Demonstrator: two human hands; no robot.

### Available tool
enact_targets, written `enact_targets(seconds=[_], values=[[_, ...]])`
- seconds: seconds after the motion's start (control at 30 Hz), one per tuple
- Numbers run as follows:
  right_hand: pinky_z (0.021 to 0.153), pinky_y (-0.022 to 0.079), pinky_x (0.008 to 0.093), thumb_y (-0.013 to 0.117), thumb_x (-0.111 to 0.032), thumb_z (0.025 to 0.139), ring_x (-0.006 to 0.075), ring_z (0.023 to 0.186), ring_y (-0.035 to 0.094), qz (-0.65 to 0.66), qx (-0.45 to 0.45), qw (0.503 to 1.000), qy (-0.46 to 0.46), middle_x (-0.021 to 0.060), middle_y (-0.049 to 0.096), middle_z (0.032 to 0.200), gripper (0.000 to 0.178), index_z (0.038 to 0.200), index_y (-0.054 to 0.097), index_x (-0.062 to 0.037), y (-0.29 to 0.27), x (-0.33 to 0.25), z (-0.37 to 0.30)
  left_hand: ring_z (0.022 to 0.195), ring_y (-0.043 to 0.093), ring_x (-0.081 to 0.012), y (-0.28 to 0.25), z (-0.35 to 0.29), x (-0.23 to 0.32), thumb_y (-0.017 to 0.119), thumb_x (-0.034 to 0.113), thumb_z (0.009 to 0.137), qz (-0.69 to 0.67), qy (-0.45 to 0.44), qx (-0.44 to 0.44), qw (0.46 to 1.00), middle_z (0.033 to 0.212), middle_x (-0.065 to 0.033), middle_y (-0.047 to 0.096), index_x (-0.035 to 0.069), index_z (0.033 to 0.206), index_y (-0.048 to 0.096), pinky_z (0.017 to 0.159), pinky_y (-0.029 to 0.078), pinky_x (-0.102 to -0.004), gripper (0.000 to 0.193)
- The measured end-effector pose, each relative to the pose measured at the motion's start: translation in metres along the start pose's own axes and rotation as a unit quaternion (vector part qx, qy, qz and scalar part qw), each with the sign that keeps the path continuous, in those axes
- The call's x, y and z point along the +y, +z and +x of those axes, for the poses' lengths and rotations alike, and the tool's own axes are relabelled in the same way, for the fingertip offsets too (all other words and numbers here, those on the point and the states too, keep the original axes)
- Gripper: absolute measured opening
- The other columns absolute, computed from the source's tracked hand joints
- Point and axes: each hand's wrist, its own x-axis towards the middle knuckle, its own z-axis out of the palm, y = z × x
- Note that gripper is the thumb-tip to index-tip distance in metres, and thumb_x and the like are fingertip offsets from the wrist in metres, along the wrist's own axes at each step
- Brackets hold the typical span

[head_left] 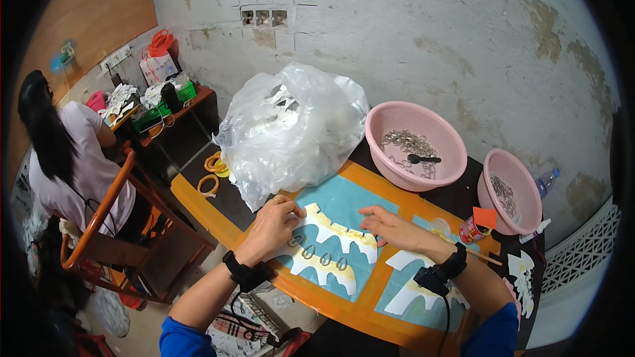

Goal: Applying glue to shoe upper pieces and attaching metal hooks or eyelets.

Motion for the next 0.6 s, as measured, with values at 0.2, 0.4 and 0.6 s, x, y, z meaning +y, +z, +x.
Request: enact_targets(seconds=[0.2,0.4,0.6], values=[[0.097,0.049,0.0351,0.052,-0.047,0.104,0.0258,0.116,0.064,-0.119,0.037,0.992,-0.026,0.0194,0.066,0.125,0.060,0.141,0.047,0.0012,-0.010,-0.003,-0.029,0.099,0.061,-0.0360,0.006,-0.003,0.001,0.068,0.006,0.084,0.104,0.052,0.032,0.993,0.102,-0.0161,0.064,0.003,0.095,0.071,0.088,0.049,-0.0426,0.012],[0.090,0.051,0.0329,0.058,-0.040,0.102,0.0203,0.106,0.067,-0.180,0.083,0.980,-0.032,0.0120,0.072,0.112,0.043,0.119,0.067,-0.0016,-0.037,-0.012,-0.102,0.090,0.069,-0.0358,0.000,0.002,0.016,0.057,0.007,0.092,0.093,0.001,0.013,0.996,0.088,-0.0156,0.073,0.004,0.111,0.066,0.081,0.052,-0.0452,0.021],[0.067,0.054,0.0277,0.067,-0.019,0.098,0.0144,0.084,0.068,-0.003,0.248,0.967,-0.056,0.0094,0.073,0.090,0.024,0.112,0.069,0.0004,-0.120,0.024,-0.193,0.086,0.071,-0.0271,-0.013,-0.017,0.039,0.061,0.002,0.094,0.035,0.030,0.084,0.995,0.098,-0.0170,0.072,0.001,0.127,0.055,0.077,0.056,-0.0367,0.034]])
